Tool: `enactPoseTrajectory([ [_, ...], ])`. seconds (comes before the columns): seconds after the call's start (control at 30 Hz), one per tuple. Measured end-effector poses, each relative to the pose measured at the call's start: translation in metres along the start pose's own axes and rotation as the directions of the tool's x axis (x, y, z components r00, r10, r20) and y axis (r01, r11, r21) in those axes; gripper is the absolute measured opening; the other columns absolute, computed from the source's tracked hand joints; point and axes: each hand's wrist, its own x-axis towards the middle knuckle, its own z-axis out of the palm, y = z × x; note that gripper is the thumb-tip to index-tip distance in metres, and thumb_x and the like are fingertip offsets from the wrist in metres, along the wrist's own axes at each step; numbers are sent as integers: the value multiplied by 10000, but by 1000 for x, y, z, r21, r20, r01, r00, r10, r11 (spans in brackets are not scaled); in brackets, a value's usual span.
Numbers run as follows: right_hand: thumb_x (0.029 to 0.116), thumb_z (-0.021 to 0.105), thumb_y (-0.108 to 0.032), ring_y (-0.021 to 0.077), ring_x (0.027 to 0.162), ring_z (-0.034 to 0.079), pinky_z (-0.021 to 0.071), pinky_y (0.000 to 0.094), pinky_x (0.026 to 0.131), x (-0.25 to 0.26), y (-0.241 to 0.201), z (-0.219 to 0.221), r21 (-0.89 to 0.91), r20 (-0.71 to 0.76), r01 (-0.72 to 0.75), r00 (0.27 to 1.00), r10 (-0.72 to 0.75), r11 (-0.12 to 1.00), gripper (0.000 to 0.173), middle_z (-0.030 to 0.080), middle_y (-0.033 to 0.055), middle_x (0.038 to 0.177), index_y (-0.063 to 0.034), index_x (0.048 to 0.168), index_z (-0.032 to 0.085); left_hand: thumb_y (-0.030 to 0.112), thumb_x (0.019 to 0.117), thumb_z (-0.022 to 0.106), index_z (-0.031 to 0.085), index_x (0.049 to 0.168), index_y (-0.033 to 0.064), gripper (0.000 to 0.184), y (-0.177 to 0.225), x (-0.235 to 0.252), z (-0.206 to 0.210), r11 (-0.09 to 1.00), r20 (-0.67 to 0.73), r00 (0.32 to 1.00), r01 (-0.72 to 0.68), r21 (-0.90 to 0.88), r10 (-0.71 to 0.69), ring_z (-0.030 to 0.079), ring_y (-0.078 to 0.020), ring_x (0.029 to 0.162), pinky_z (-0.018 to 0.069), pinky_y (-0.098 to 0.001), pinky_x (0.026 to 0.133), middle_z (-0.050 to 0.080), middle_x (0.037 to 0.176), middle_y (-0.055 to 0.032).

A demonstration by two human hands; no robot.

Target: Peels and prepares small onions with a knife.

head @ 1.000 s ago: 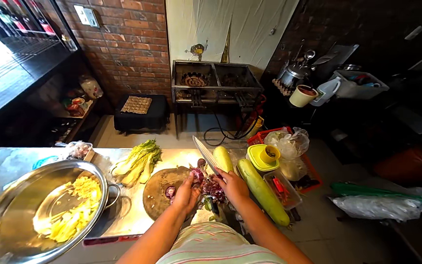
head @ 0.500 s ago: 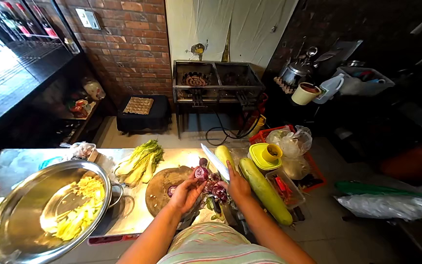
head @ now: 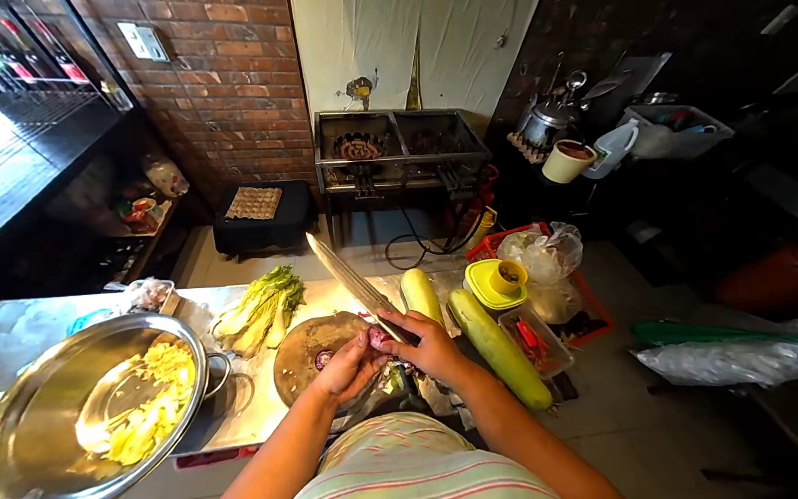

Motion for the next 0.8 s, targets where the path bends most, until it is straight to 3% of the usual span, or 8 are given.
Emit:
enactPoseTrajectory([
  [0.1, 915, 720, -515, 134, 998, 623, 528, 335, 896, -3, 0, 3, -15, 12, -16, 1000, 17, 1000, 559, 686, 53, 1114, -303, 1424, 632, 508, 948, 675, 582, 1231, 41, 554, -2, 1, -3, 999, 38, 999, -1, 54, -1, 708, -137, 1033, 558, -300, 983, 728, 1106, -62],
  [0.23, 914, 722, -515, 143, 1010, 633, 533, 347, 902, -8, 0, 8, -29, 13, -49, 999, 50, 998, 538, 691, 48, 1108, -332, 1412, 639, 508, 963, 654, 572, 1249, 33, 560, -3, -1, -4, 996, 42, 999, -5, 92, 1, 702, -139, 1050, 546, -312, 1005, 725, 1117, -61],
  [0.47, 942, 725, -425, 118, 1082, 665, 532, 323, 982, -13, 7, 19, 152, -67, 44, 997, -34, 987, 469, 727, 59, 1187, -185, 1345, 700, 533, 938, 668, 650, 1196, 69, 531, -5, -1, -4, 998, 99, 995, -14, 57, 8, 706, -120, 1037, 543, -297, 1004, 742, 1092, -36],
  [0.63, 980, 697, -337, 109, 1102, 671, 532, 315, 1001, -15, 12, 22, 212, -102, 107, 991, -87, 971, 366, 737, 53, 1195, -158, 1297, 731, 527, 958, 643, 617, 1235, 53, 549, -10, -2, -3, 999, 110, 994, -8, 33, 4, 693, -143, 1084, 531, -316, 1028, 726, 1143, -54],
  [0.73, 981, 697, -335, 111, 1090, 678, 536, 330, 996, -16, 16, 21, 185, -105, 159, 984, -141, 970, 345, 747, 42, 1181, -177, 1284, 741, 511, 977, 624, 615, 1231, 53, 524, -12, -4, -1, 1000, 102, 995, 3, 16, -5, 696, -145, 1076, 539, -313, 1012, 727, 1133, -62],
  [0.8, 983, 685, -368, 119, 1002, 679, 552, 347, 924, -18, 17, 22, 90, -110, 176, 980, -166, 980, 320, 751, 34, 1090, -242, 1270, 752, 427, 1037, 559, 609, 1206, 48, 418, -12, -5, 4, 999, 39, 999, 28, -16, -28, 708, -150, 1036, 561, -311, 977, 732, 1097, -72],
])
